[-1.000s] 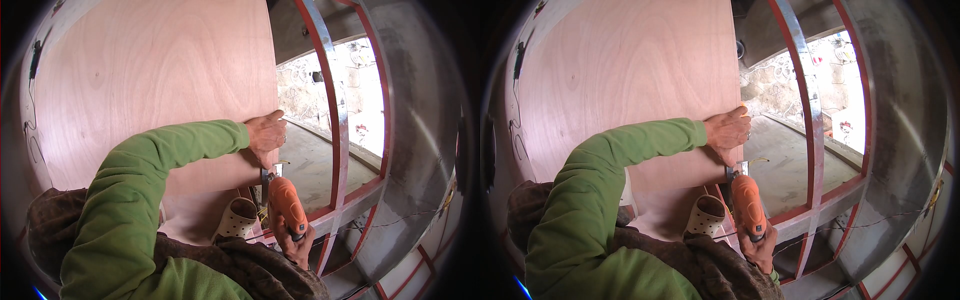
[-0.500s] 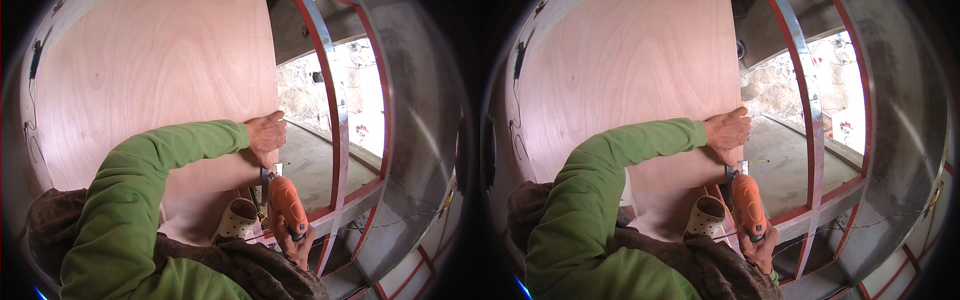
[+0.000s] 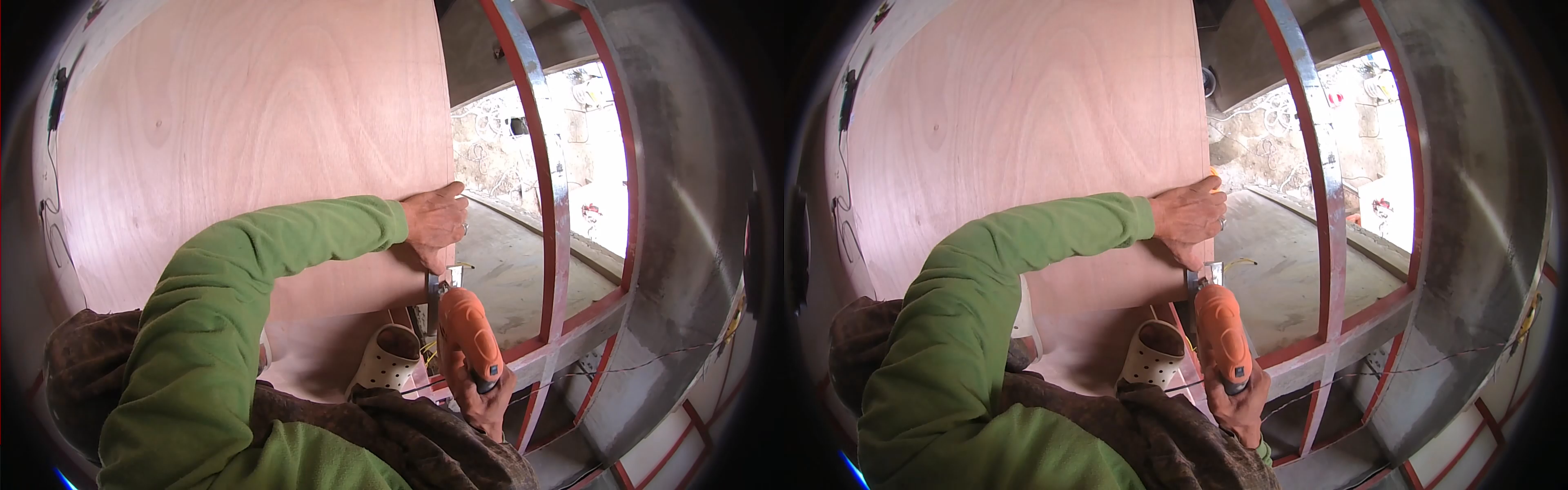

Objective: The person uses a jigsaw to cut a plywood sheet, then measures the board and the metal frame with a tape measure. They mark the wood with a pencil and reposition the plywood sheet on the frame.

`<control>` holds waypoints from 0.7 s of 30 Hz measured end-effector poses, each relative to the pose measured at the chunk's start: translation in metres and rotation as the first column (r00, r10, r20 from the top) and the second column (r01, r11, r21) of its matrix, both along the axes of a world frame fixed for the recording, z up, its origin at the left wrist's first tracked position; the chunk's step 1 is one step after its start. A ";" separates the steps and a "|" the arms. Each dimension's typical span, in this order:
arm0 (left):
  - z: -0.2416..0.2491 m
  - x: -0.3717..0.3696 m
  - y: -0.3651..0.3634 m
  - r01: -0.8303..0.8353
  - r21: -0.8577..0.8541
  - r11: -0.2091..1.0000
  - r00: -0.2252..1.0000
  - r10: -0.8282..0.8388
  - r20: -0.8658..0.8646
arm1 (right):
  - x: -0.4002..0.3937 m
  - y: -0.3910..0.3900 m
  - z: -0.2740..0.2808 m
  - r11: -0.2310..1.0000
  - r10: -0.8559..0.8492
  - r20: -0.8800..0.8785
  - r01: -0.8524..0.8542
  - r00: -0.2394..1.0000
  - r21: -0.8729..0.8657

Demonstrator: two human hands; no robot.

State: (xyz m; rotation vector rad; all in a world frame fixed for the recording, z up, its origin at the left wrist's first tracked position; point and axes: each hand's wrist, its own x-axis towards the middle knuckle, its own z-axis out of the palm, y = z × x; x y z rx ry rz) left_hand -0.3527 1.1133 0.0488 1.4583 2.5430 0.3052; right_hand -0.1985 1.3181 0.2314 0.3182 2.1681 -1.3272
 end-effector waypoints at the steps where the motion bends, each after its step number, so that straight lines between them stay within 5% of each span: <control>1: 0.000 0.000 0.000 0.003 0.003 1.000 1.000 -0.003 0.011 | -0.001 -0.001 0.000 1.000 0.012 -0.003 -0.012 1.000 -0.001; 12: -0.007 0.000 0.000 -0.003 0.077 0.997 1.000 0.002 0.012 | -0.004 -0.005 0.003 0.999 -0.006 0.040 0.005 0.999 0.031; 21: -0.002 -0.004 0.003 0.027 0.006 1.000 0.995 -0.028 0.093 | -0.002 -0.008 0.002 1.000 0.004 -0.117 -0.001 0.993 0.027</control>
